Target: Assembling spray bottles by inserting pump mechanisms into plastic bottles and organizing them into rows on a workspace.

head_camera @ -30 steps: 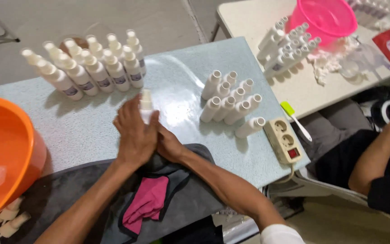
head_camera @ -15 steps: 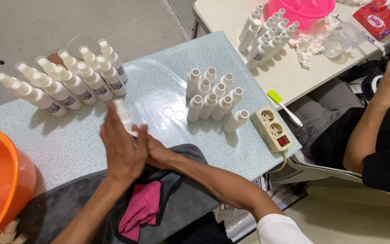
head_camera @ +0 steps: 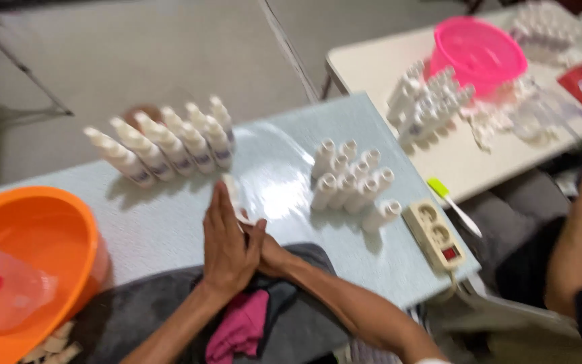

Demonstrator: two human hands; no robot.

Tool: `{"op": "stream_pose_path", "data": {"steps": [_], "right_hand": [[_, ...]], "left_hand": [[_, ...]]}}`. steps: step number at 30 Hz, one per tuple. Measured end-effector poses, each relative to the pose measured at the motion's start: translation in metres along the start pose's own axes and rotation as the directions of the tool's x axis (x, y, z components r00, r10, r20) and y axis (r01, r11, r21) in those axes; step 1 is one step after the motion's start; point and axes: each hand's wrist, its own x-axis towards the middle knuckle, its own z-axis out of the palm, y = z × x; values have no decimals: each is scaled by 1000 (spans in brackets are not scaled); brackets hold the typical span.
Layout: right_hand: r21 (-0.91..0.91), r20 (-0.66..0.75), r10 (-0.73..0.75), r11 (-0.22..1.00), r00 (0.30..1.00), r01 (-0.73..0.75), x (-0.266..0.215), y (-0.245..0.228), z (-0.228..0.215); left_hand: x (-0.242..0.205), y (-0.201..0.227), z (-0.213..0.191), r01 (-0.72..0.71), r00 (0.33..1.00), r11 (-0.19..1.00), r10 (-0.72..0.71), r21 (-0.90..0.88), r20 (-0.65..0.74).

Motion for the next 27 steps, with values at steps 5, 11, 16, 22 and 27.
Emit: {"op": "stream_pose_path", "data": {"steps": [5, 11, 16, 22, 27], "right_hand": [[57, 25, 22, 998, 999, -23, 1, 25, -23], [149, -45, 44, 988, 998, -37, -8, 52, -68], [201, -117, 7, 979, 993, 17, -13, 63, -71], [38, -162, 36, 999, 986, -30, 2, 0, -10], [5, -202, -33, 999, 979, 34, 24, -51, 43]], "left_hand": [[20, 3, -25, 106, 994, 986, -101, -126, 49], [-8, -2, -7, 7, 997, 1000, -6, -8, 75], [16, 1, -19, 3, 999, 1000, -1, -22, 49], [2, 6, 1, 21, 994, 1000, -20, -9, 110], [17, 0, 0, -21, 999, 1000, 21, 2, 47]]}}
